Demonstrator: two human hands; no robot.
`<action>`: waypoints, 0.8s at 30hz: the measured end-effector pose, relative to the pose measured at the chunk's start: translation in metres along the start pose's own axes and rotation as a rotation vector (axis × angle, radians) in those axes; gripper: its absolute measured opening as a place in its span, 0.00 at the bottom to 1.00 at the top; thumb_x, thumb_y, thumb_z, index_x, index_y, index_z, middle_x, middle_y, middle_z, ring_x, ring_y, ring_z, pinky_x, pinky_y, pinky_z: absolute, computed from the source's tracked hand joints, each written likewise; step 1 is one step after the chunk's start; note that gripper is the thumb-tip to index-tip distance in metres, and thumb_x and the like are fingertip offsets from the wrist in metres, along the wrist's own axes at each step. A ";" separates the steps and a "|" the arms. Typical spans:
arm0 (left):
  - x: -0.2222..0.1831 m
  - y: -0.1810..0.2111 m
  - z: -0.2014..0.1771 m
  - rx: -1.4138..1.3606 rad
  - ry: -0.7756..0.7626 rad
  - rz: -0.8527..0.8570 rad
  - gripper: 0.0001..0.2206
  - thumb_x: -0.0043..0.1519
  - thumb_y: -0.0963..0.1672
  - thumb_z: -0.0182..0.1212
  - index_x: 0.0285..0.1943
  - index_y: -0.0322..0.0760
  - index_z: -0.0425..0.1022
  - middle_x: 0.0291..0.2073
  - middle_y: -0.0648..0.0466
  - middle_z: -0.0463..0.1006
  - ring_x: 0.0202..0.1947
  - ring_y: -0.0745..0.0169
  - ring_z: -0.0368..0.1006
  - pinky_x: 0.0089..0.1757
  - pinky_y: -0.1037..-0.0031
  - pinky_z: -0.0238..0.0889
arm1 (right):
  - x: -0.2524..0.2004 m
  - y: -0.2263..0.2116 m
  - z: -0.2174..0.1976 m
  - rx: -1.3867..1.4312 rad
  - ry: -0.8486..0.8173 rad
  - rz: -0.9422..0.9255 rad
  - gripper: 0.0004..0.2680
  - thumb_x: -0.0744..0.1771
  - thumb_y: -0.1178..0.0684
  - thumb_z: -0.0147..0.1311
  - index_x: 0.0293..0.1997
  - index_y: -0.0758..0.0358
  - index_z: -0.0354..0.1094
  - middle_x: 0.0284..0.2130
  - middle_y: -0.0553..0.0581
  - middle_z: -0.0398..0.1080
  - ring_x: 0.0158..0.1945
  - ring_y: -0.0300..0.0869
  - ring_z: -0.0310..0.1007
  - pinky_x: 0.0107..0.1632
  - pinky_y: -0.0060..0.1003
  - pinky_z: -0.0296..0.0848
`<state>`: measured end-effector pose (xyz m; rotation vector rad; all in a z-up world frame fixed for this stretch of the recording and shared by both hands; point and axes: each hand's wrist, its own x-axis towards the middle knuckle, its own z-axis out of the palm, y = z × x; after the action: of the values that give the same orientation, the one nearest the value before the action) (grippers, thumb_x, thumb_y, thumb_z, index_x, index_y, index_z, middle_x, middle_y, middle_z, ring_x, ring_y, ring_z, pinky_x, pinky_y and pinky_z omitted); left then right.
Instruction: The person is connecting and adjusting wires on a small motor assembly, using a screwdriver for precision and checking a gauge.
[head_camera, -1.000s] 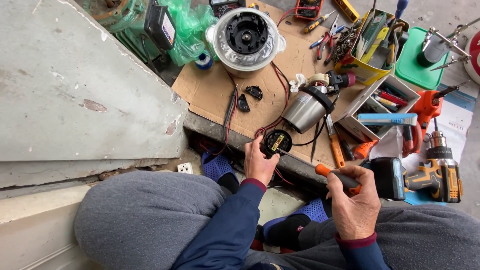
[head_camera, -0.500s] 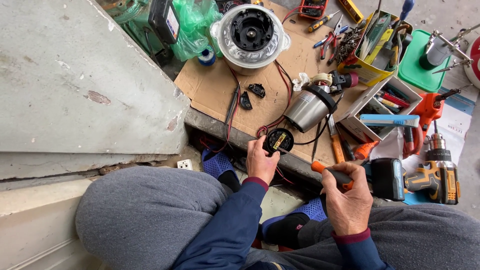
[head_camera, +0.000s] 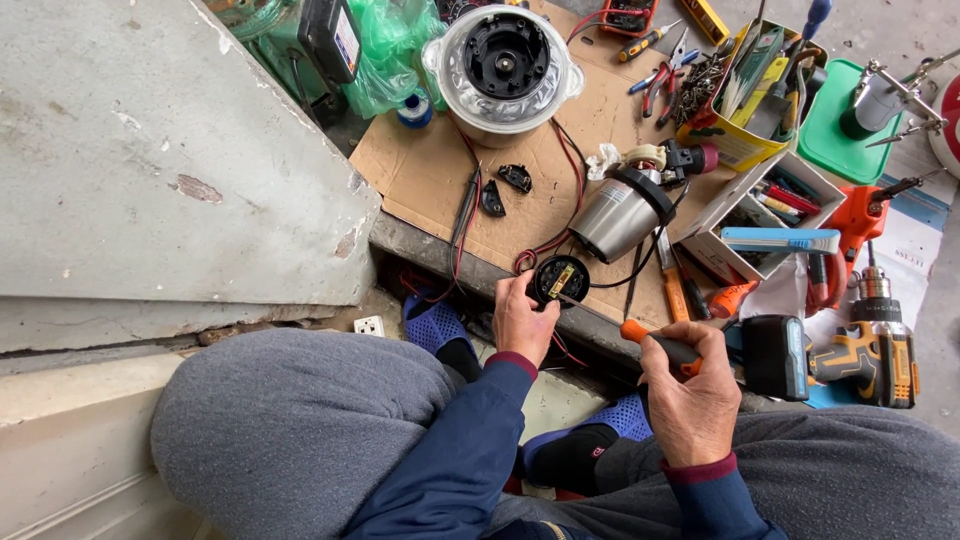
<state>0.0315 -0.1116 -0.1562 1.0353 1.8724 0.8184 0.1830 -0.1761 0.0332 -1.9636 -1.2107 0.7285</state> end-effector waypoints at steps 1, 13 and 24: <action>0.000 0.000 0.000 -0.004 -0.002 0.005 0.28 0.57 0.45 0.70 0.71 0.44 0.76 0.56 0.55 0.73 0.38 0.60 0.79 0.52 0.60 0.75 | 0.000 -0.001 0.000 0.010 -0.005 0.008 0.06 0.69 0.57 0.64 0.49 0.59 0.71 0.34 0.54 0.76 0.26 0.38 0.76 0.34 0.32 0.75; 0.001 -0.003 0.002 0.002 0.015 0.019 0.28 0.56 0.45 0.69 0.70 0.44 0.77 0.55 0.55 0.73 0.38 0.61 0.79 0.51 0.60 0.75 | -0.002 0.003 -0.001 -0.018 0.009 -0.042 0.06 0.69 0.57 0.65 0.48 0.58 0.71 0.38 0.53 0.76 0.27 0.38 0.75 0.37 0.31 0.75; -0.002 0.004 -0.002 0.001 0.004 0.005 0.26 0.57 0.45 0.70 0.68 0.47 0.77 0.56 0.55 0.73 0.38 0.61 0.78 0.50 0.59 0.76 | 0.000 0.013 0.000 -0.108 0.019 -0.069 0.07 0.69 0.54 0.65 0.50 0.56 0.73 0.38 0.51 0.77 0.35 0.39 0.75 0.44 0.34 0.74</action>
<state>0.0319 -0.1117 -0.1515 1.0396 1.8744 0.8230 0.1894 -0.1799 0.0224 -2.0004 -1.3236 0.6199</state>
